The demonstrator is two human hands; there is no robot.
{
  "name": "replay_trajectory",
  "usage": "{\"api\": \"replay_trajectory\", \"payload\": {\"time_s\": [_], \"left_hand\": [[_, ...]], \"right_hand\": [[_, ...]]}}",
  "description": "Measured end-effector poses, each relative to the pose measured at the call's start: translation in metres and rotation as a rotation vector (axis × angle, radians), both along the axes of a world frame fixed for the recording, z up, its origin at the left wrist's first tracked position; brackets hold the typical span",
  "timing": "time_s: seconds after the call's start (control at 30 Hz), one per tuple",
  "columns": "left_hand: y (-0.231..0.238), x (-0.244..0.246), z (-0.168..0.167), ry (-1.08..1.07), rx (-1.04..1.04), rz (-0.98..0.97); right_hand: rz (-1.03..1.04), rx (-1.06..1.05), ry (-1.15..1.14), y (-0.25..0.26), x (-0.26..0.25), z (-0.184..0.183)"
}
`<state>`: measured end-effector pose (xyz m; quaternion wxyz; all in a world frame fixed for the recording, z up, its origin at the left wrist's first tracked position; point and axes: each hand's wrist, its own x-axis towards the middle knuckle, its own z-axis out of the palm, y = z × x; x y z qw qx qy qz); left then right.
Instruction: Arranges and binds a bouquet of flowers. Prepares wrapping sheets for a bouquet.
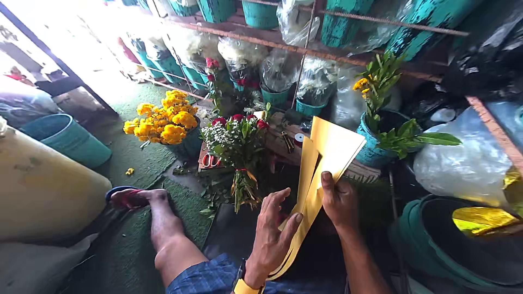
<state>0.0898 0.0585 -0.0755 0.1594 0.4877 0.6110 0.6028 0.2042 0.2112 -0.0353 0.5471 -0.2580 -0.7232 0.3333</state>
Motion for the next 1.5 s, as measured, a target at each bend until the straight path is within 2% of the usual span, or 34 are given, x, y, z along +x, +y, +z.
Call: {"api": "replay_trajectory", "payload": {"time_s": [0.1,0.17,0.27,0.37,0.43,0.47,0.5,0.57,0.63,0.7,0.83,0.93,1.03,1.1,1.17,1.27,1.33,1.37,1.43,1.5], "left_hand": [[-0.011,0.019,0.016,0.039,0.081,0.036],[-0.012,0.028,0.029,0.060,0.141,0.006],[0.006,0.044,0.050,-0.053,0.217,-0.170],[0.028,0.070,0.048,-0.267,0.196,-0.254],[0.025,0.077,0.036,-0.191,0.144,-0.247],[0.020,0.078,0.026,-0.119,0.143,-0.244],[0.015,0.076,0.016,-0.059,0.145,-0.216],[0.007,0.062,0.008,-0.047,0.168,-0.103],[-0.002,0.038,0.011,-0.109,0.182,0.054],[-0.014,0.008,0.020,-0.165,0.169,0.176],[-0.040,-0.046,0.045,-0.146,0.169,0.198],[-0.052,-0.068,0.063,-0.002,0.107,0.076],[-0.059,-0.082,0.085,0.215,-0.037,-0.076],[-0.064,-0.088,0.098,0.314,-0.070,-0.096],[-0.068,-0.094,0.105,0.336,-0.029,-0.018],[-0.075,-0.098,0.108,0.221,0.093,0.161],[-0.080,-0.102,0.103,0.119,0.144,0.168],[-0.084,-0.105,0.099,0.069,0.138,0.109],[-0.096,-0.114,0.086,-0.010,0.008,-0.041],[-0.112,-0.126,0.058,-0.052,-0.146,-0.116]], "right_hand": [[-0.075,0.148,-0.083,-0.002,0.026,0.028],[0.062,0.145,0.035,-0.012,0.036,0.045],[0.269,-0.053,0.245,-0.035,0.027,0.041],[0.464,-0.289,0.615,-0.050,-0.002,0.024],[0.316,-0.467,0.759,-0.050,-0.014,0.045],[0.176,-0.587,0.720,-0.055,-0.013,0.068],[0.100,-0.692,0.585,-0.058,-0.009,0.077],[0.045,-0.898,0.415,-0.048,-0.017,0.069],[0.079,-0.542,0.447,-0.009,-0.042,-0.008],[0.009,-0.378,0.381,0.015,-0.047,-0.021],[0.048,-0.095,0.302,0.043,-0.029,0.031],[0.274,0.213,0.075,0.042,-0.025,0.083],[0.594,0.492,-0.246,0.055,-0.055,0.135],[0.887,0.492,-0.427,0.070,-0.087,0.159],[1.150,0.364,-0.552,0.074,-0.110,0.178],[1.337,0.217,-0.620,0.060,-0.130,0.196],[1.307,0.265,-0.565,0.054,-0.136,0.197],[1.256,0.310,-0.514,0.053,-0.137,0.197],[1.129,0.400,-0.436,0.056,-0.130,0.206],[0.955,0.489,-0.414,0.064,-0.108,0.229]]}}
